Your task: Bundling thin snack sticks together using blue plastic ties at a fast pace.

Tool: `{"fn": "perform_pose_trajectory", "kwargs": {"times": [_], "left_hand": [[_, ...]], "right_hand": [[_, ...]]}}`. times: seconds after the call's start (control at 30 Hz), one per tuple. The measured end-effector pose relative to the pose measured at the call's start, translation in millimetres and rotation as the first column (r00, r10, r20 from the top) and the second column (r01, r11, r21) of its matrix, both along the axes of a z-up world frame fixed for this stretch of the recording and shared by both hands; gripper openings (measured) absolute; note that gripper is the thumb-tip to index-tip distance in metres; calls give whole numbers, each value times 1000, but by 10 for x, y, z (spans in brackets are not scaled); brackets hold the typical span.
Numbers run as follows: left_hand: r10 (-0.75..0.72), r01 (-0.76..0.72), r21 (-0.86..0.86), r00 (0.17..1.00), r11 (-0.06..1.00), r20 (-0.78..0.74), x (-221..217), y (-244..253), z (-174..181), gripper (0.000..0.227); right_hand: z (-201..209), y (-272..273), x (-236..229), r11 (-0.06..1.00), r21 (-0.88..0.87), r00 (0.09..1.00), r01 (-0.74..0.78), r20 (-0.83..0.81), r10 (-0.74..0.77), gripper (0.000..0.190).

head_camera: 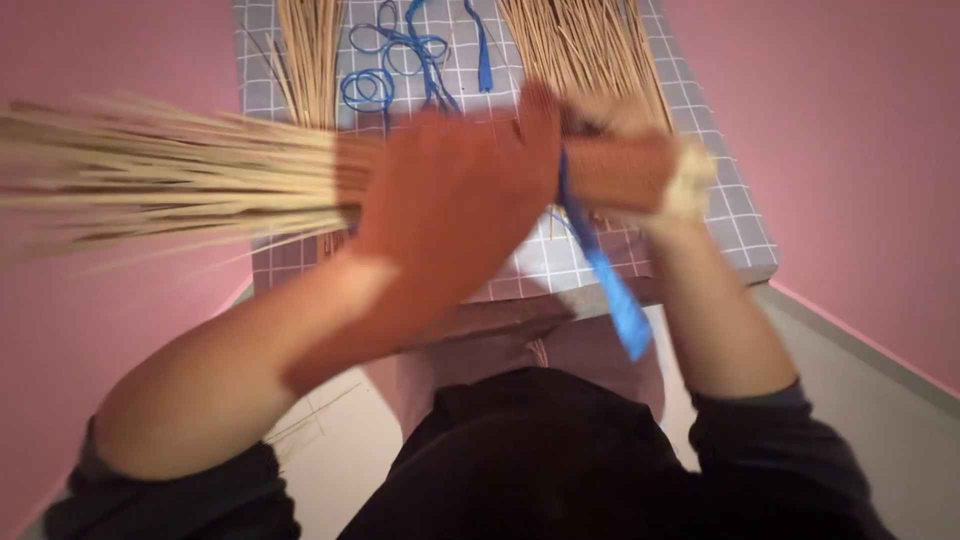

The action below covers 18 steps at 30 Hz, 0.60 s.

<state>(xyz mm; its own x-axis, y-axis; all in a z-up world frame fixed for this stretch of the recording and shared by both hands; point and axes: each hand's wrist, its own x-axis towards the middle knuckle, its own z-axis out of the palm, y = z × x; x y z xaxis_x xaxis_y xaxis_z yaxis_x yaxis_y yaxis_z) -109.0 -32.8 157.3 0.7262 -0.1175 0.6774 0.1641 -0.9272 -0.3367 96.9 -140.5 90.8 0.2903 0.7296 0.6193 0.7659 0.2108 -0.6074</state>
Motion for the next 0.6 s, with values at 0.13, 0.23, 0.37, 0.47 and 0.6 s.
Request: {"fn": "perform_pose_trajectory", "kwargs": {"times": [0.13, 0.23, 0.37, 0.47, 0.6], "left_hand": [[215, -230, 114, 968, 967, 130, 178, 348, -12, 42], [316, -371, 266, 921, 890, 227, 395, 605, -375, 38], [270, -180, 244, 869, 953, -415, 400, 385, -382, 12], [173, -120, 230, 959, 966, -226, 198, 62, -548, 13], [66, -58, 103, 995, 993, -71, -37, -267, -218, 12]], "right_hand": [[19, -308, -747, 970, -231, 980, -74, 165, 114, 17], [276, -758, -1014, 965, -257, 919, 53, 390, 53, 11], [634, -1144, -731, 945, -121, 797, 304, 575, -183, 27], [872, -804, -403, 986, 50, 856, 158, 491, -162, 4], [188, -220, -50, 999, -4, 991, -35, 128, 35, 4]]}}
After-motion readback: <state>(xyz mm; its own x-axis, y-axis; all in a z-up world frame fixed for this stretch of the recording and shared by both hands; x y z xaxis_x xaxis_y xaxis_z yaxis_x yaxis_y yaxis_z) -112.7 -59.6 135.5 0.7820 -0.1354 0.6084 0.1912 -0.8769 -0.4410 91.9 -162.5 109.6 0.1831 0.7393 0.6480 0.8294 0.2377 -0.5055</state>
